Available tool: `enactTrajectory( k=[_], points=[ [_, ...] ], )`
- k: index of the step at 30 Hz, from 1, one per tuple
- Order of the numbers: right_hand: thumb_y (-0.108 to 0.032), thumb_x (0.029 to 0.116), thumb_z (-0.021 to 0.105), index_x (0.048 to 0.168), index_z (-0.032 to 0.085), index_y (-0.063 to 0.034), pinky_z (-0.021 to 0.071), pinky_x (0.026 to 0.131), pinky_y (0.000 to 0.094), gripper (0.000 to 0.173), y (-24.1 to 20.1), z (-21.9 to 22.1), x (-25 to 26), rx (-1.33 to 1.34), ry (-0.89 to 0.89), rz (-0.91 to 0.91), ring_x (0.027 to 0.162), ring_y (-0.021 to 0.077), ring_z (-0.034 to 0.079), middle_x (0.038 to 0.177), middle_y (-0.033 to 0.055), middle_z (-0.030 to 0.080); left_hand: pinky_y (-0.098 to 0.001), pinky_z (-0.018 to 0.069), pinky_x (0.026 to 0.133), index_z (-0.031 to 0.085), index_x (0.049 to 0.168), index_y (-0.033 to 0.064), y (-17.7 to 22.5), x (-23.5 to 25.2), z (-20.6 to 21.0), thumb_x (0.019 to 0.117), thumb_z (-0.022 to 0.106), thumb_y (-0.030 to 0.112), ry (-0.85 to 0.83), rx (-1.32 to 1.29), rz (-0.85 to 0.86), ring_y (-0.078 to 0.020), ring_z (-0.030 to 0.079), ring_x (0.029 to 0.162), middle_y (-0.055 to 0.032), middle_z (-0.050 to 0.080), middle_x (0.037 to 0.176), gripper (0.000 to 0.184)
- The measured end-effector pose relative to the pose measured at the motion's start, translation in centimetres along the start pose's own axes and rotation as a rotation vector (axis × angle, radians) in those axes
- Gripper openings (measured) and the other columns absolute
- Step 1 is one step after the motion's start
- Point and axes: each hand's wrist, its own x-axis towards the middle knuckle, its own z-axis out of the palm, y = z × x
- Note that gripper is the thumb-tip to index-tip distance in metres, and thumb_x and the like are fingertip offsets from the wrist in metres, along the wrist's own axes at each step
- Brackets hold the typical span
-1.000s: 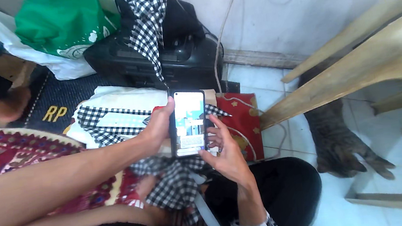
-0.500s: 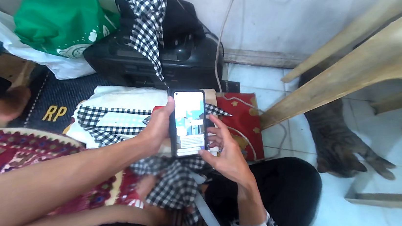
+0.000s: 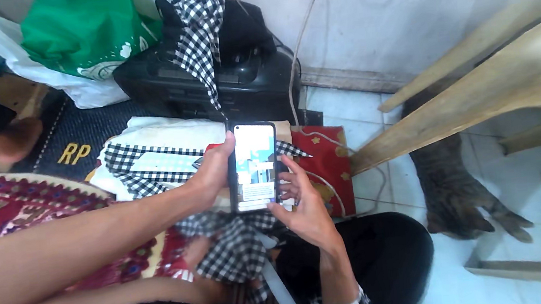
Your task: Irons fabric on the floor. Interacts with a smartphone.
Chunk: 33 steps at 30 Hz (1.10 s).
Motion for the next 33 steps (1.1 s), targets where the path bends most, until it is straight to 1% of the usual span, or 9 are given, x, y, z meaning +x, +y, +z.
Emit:
enactTrajectory(
  k=[1, 3, 5, 10, 19, 23, 26, 29, 33],
  points=[
    [-0.011, 0.0850, 0.076, 0.160, 0.032, -0.0139, 0.0598, 0.087, 0.0332, 0.087, 0.0, 0.0, 0.0, -0.001, 0.001, -0.001, 0.108, 0.0191, 0.068, 0.133, 0.0141, 0.062, -0.0508, 0.0615, 0.083, 0.062, 0.130, 0.0054, 1.2, -1.2, 0.7, 0.1049, 0.027, 0.066, 0.015, 0.001, -0.022, -0.0268, 0.073, 0.101, -0.0146, 0.074, 0.112, 0.074],
    [-0.011, 0.0849, 0.076, 0.160, 0.032, -0.0140, 0.0595, 0.087, 0.0331, 0.087, -0.1, 0.0, 0.0, -0.009, 0.002, -0.004, 0.108, 0.0189, 0.068, 0.133, 0.0141, 0.061, -0.0466, 0.0592, 0.087, 0.058, 0.133, 0.0071, 4.2, -3.6, 2.3, 0.1075, 0.021, 0.059, 0.077, 0.027, -0.117, -0.0240, 0.072, 0.102, -0.0125, 0.072, 0.114, 0.069],
    [-0.012, 0.0851, 0.076, 0.161, 0.032, -0.0139, 0.0594, 0.087, 0.0331, 0.087, -0.1, 0.0, 0.0, -0.020, 0.001, -0.008, 0.107, 0.0190, 0.068, 0.132, 0.0146, 0.062, -0.0468, 0.0586, 0.088, 0.057, 0.134, 0.0074, 4.8, -4.1, 2.6, 0.1079, 0.020, 0.058, 0.102, 0.035, -0.147, -0.0243, 0.072, 0.103, -0.0126, 0.072, 0.115, 0.068],
    [-0.012, 0.0849, 0.076, 0.161, 0.031, -0.0141, 0.0587, 0.086, 0.0333, 0.088, 0.1, 0.0, -0.1, -0.019, 0.001, -0.017, 0.107, 0.0192, 0.068, 0.133, 0.0154, 0.062, -0.0483, 0.0605, 0.084, 0.058, 0.134, 0.0102, 2.2, -2.5, 0.4, 0.1054, 0.023, 0.065, -0.012, 0.059, -0.044, -0.0256, 0.073, 0.103, -0.0105, 0.073, 0.115, 0.071],
    [-0.012, 0.0850, 0.076, 0.161, 0.031, -0.0135, 0.0590, 0.088, 0.0334, 0.088, 0.1, -0.1, 0.0, -0.022, 0.000, -0.020, 0.108, 0.0193, 0.068, 0.131, 0.0156, 0.063, -0.0488, 0.0603, 0.085, 0.059, 0.133, 0.0088, 2.4, -2.6, 0.6, 0.1059, 0.023, 0.064, 0.002, 0.058, -0.051, -0.0260, 0.073, 0.102, -0.0115, 0.073, 0.114, 0.071],
    [-0.012, 0.0848, 0.076, 0.161, 0.031, -0.0124, 0.0585, 0.087, 0.0329, 0.088, 0.0, 0.0, 0.0, -0.018, 0.002, -0.023, 0.107, 0.0187, 0.068, 0.130, 0.0154, 0.063, -0.0460, 0.0587, 0.086, 0.057, 0.133, 0.0075, 4.2, -3.7, 2.2, 0.1071, 0.020, 0.060, 0.085, 0.054, -0.118, -0.0233, 0.072, 0.102, -0.0117, 0.072, 0.113, 0.069],
    [-0.012, 0.0853, 0.076, 0.161, 0.031, -0.0132, 0.0587, 0.088, 0.0332, 0.088, 0.0, 0.0, 0.0, -0.017, -0.003, -0.020, 0.107, 0.0191, 0.068, 0.131, 0.0152, 0.063, -0.0466, 0.0602, 0.085, 0.058, 0.133, 0.0087, 3.0, -3.1, 1.1, 0.1074, 0.020, 0.060, 0.022, 0.067, -0.057, -0.0240, 0.072, 0.101, -0.0106, 0.073, 0.113, 0.069],
    [-0.012, 0.0853, 0.076, 0.161, 0.031, -0.0130, 0.0586, 0.087, 0.0326, 0.088, 0.1, 0.0, 0.0, -0.020, -0.006, -0.013, 0.108, 0.0185, 0.068, 0.131, 0.0150, 0.062, -0.0480, 0.0601, 0.086, 0.058, 0.135, 0.0097, 2.6, -2.8, 0.7, 0.1068, 0.020, 0.062, -0.014, 0.054, -0.045, -0.0253, 0.072, 0.103, -0.0106, 0.073, 0.115, 0.070],
    [-0.012, 0.0851, 0.076, 0.161, 0.032, -0.0141, 0.0592, 0.087, 0.0330, 0.087, 0.1, 0.0, 0.0, -0.020, -0.002, -0.007, 0.108, 0.0193, 0.068, 0.131, 0.0148, 0.062, -0.0502, 0.0597, 0.086, 0.058, 0.135, 0.0099, 2.8, -3.0, 0.9, 0.1066, 0.020, 0.062, 0.003, 0.053, -0.058, -0.0272, 0.072, 0.104, -0.0113, 0.073, 0.116, 0.070]
  ],
)
